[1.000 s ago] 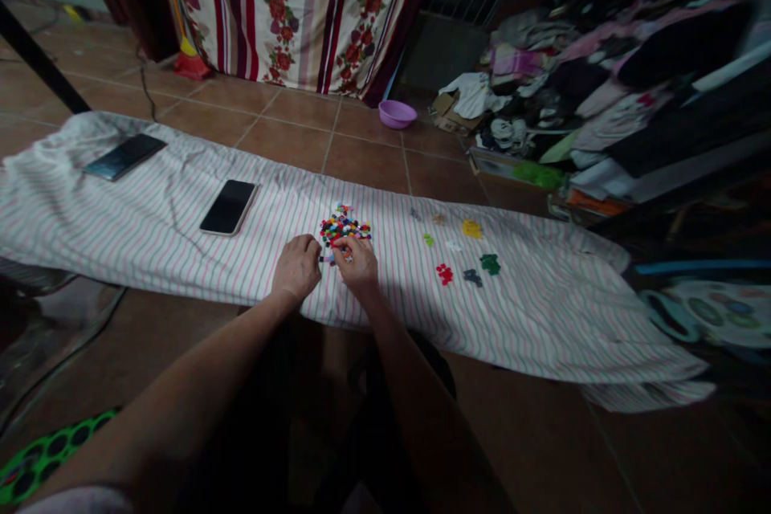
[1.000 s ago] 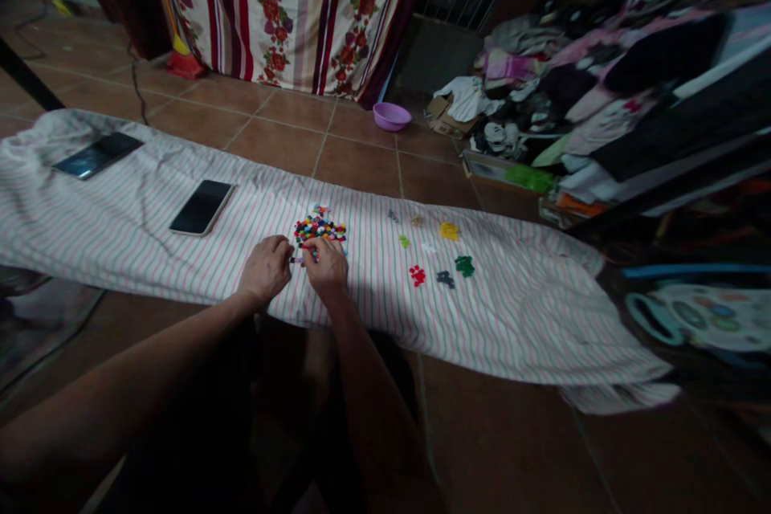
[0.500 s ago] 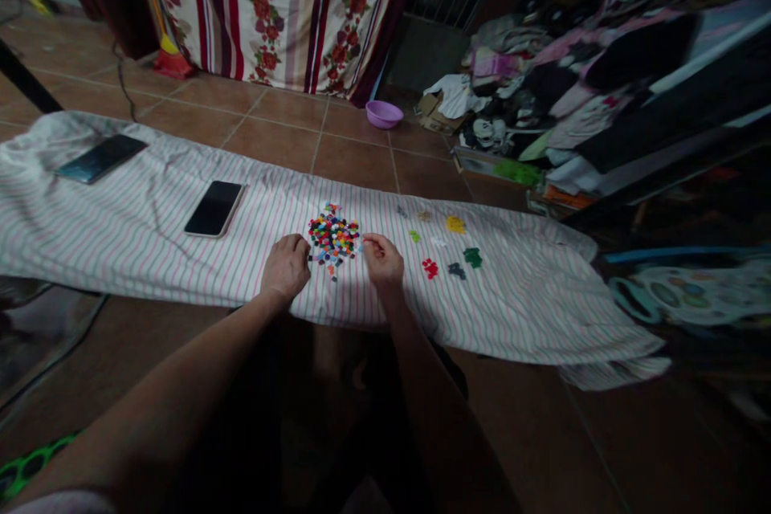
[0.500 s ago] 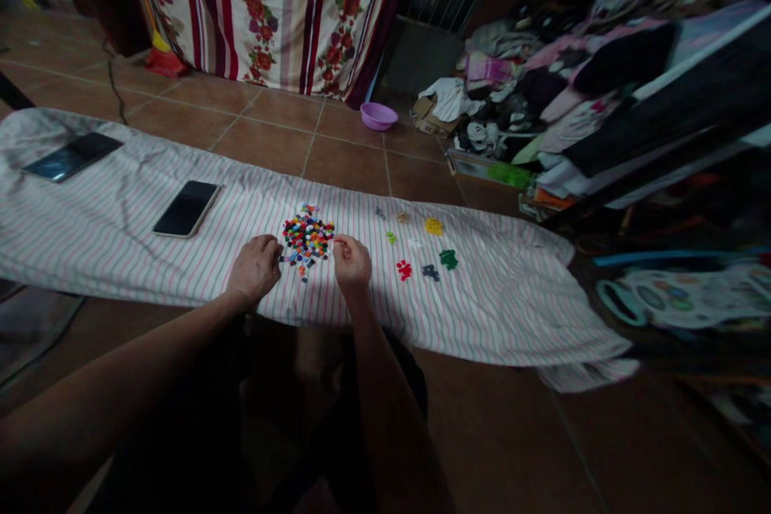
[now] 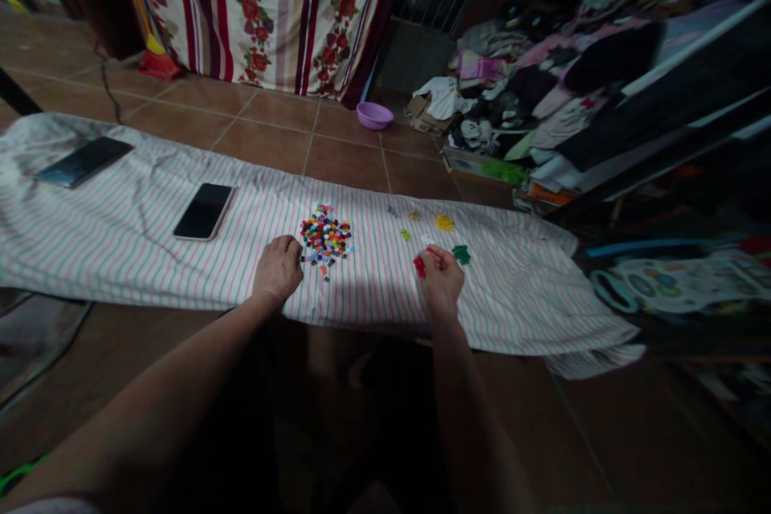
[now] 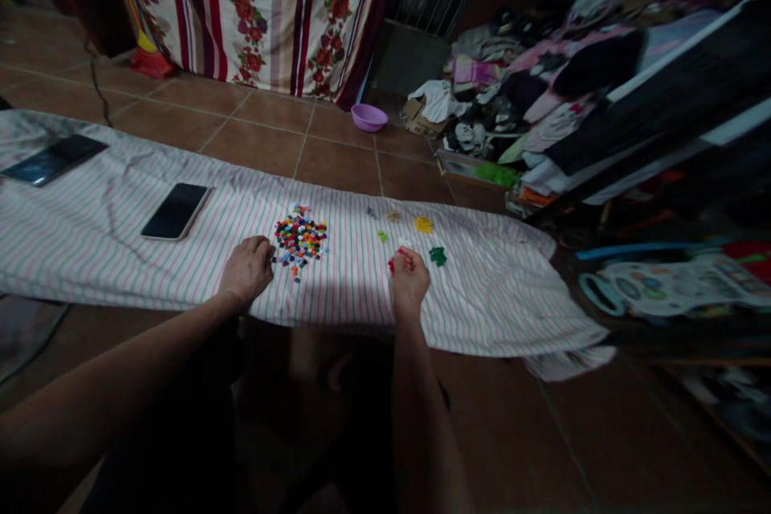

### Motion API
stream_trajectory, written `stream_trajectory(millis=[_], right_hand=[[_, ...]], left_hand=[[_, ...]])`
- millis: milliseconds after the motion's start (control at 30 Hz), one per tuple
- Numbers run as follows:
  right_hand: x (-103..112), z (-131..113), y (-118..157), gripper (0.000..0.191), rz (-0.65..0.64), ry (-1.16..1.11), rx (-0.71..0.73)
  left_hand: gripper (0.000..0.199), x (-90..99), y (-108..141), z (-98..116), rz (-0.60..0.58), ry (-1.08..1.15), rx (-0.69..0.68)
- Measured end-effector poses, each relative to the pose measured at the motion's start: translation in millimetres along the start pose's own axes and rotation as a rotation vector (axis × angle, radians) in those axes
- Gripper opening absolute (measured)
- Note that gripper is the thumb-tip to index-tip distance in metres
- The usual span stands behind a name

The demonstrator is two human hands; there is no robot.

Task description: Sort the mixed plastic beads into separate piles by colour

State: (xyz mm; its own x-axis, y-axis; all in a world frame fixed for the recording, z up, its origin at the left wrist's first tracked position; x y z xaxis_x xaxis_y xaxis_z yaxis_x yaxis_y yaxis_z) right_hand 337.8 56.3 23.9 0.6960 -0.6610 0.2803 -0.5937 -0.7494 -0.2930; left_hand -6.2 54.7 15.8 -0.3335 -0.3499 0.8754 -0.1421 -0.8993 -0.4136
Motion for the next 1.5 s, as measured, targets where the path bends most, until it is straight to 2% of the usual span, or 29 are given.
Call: stream_trajectory(millis=[167, 333, 467, 633, 967, 1100, 1267, 1500], right_hand=[[32, 18, -8, 0.036, 0.030, 0.182, -0.046], [47, 30, -6, 0.030, -0.020, 0.493, -0.045], [39, 29, -1, 0.028, -0.110, 0.685, 0.010], [24, 27, 2, 0.031, -0.179, 0.765, 0.034], [26, 28, 2, 0.037, -0.123, 0.667, 0.068], [22, 24, 2, 0.045, -0.080, 0.634, 0.168], [6, 27, 2, 0.051, -0.155, 0.640, 0.320], [-9, 24, 4, 0.051, -0.225, 0.645, 0.417]], left_hand=[[0.020, 1.1, 0, 0, 0.003, 0.006, -0.003], [0.020, 2.1, 0, 1, 0.007, 0.002, -0.005], [0.020, 2.4, 0, 1, 0.008, -0.008, -0.004], [0.019, 1.5, 0, 1, 0.007, -0.012, -0.006], [0.020, 2.1, 0, 2, 0.017, -0.002, -0.006], [0.020, 2.6, 0, 2, 0.025, 0.002, -0.009], [0.019, 2.6, 0, 2, 0.023, -0.001, -0.013], [0.018, 2.7, 0, 2, 0.020, -0.007, -0.001]])
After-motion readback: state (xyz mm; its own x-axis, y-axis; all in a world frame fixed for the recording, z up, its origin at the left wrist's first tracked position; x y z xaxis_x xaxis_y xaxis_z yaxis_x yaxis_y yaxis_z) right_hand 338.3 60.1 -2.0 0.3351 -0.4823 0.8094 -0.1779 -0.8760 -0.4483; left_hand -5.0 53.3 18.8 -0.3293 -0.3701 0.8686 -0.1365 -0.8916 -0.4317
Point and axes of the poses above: each hand's wrist, its own y-axis away from the middle knuckle, its own x-axis out of the back of the hand, z = x × y, the point moved 6 cm from there along -y, towards the middle knuckle, and after that the axes turned 2 degrees about z, right-handed, at the moved point
